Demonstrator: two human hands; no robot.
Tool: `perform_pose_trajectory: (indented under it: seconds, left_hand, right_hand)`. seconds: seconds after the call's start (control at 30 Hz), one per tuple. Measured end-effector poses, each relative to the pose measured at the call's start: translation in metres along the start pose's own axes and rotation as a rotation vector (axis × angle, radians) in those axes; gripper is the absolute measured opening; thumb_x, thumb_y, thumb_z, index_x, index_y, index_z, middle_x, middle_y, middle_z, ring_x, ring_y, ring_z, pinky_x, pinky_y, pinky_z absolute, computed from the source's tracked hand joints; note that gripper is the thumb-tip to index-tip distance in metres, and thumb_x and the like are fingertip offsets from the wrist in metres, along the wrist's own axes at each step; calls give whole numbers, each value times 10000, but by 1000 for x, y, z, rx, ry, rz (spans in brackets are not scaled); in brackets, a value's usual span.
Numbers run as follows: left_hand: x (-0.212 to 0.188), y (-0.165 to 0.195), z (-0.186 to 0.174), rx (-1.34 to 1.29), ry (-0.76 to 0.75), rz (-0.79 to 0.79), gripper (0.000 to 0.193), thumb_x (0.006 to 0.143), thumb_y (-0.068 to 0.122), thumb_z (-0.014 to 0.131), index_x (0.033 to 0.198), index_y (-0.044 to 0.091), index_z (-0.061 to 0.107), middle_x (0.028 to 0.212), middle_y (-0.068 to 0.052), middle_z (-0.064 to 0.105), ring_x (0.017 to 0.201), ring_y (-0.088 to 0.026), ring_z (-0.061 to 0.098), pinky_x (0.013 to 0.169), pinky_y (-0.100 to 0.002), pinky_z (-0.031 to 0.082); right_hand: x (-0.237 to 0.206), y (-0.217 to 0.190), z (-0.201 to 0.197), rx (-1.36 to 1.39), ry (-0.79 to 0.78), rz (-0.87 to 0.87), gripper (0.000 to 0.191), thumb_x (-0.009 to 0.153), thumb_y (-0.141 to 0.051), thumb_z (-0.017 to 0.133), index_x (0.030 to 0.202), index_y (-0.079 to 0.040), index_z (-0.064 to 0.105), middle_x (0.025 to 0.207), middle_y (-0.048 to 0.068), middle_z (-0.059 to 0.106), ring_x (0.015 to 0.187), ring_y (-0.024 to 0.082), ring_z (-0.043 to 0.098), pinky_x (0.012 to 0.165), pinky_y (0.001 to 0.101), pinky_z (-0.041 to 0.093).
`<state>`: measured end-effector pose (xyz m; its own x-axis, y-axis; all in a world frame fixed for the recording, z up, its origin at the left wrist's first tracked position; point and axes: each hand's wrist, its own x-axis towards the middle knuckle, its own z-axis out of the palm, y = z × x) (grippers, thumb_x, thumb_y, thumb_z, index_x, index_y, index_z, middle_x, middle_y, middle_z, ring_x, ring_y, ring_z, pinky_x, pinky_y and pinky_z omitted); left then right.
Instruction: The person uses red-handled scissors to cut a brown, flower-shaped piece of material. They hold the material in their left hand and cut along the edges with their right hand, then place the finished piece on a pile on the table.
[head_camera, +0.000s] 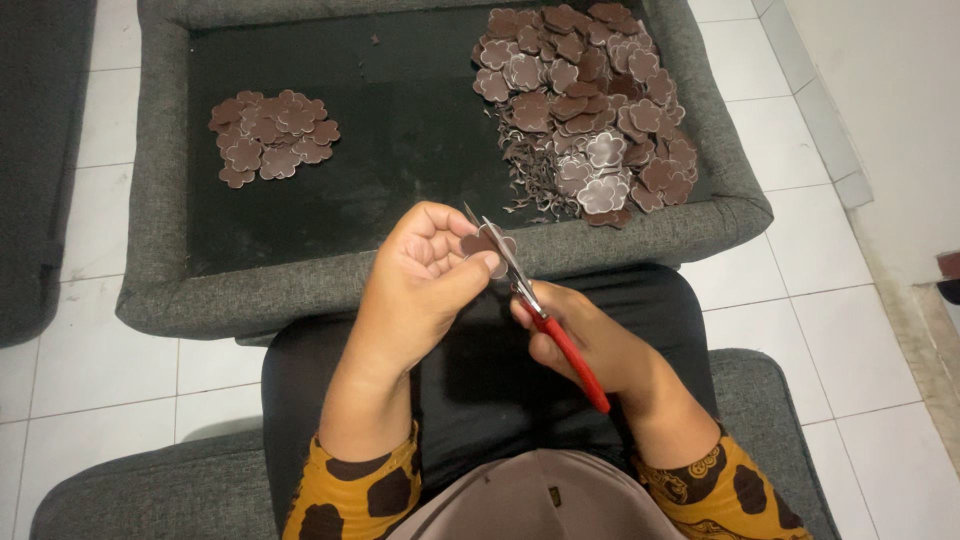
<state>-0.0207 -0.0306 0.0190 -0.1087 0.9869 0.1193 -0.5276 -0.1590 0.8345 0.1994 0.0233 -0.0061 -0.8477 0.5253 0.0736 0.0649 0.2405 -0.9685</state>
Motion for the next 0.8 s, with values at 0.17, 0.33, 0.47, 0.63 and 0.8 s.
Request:
perform_pose_trajectory:
  seconds: [0.17, 0.33, 0.47, 0.63, 0.8]
  left_hand:
    - [2, -8, 3, -27, -11, -40, 197, 943, -49, 678, 1084, 14, 556, 956, -68, 685, 800, -74, 627, 712, -217, 513]
    - [3, -9, 2, 24, -23, -143, 111, 943, 16, 678, 1020, 12, 598, 914, -76, 706, 737, -78, 621, 662, -215, 499]
    - [4, -7, 3, 54, 0, -163, 81, 948, 27, 675, 1004, 8, 619, 910, -73, 708, 735, -75, 615, 665, -214, 498]
    - [2, -3, 5, 88, -23, -129, 72, 955, 30, 670, 1014, 9, 636, 934, -55, 712, 786, -67, 625, 704, -211, 511]
    - [1, -4, 9, -54, -97, -134, 38, 957, 13, 643, 986, 6, 620, 879, -86, 715, 752, -141, 700, 716, -276, 579]
  right_hand:
    - [1, -4, 4, 111, -19, -60, 588, 968, -607, 612, 1145, -50, 541, 951, 3, 499, 849, 112, 478, 750, 260, 448]
    - [1, -11, 10, 234, -9, -46, 883, 945, -729, 573, 1453, -18, 444, 1064, 19, 501, 905, 120, 478, 810, 269, 465]
    - [0, -13, 6, 229, -37, -3, 880, 928, -732, 601, 1391, 6, 473, 1072, 36, 512, 917, 137, 488, 816, 282, 473]
    - [-1, -12, 4, 174, -24, -16, 774, 940, -718, 602, 1244, -9, 532, 1030, 32, 509, 897, 131, 484, 805, 278, 467]
    - [2, -12, 8, 160, 28, -63, 715, 965, -712, 578, 1177, -30, 534, 1017, 28, 504, 894, 129, 478, 809, 277, 462]
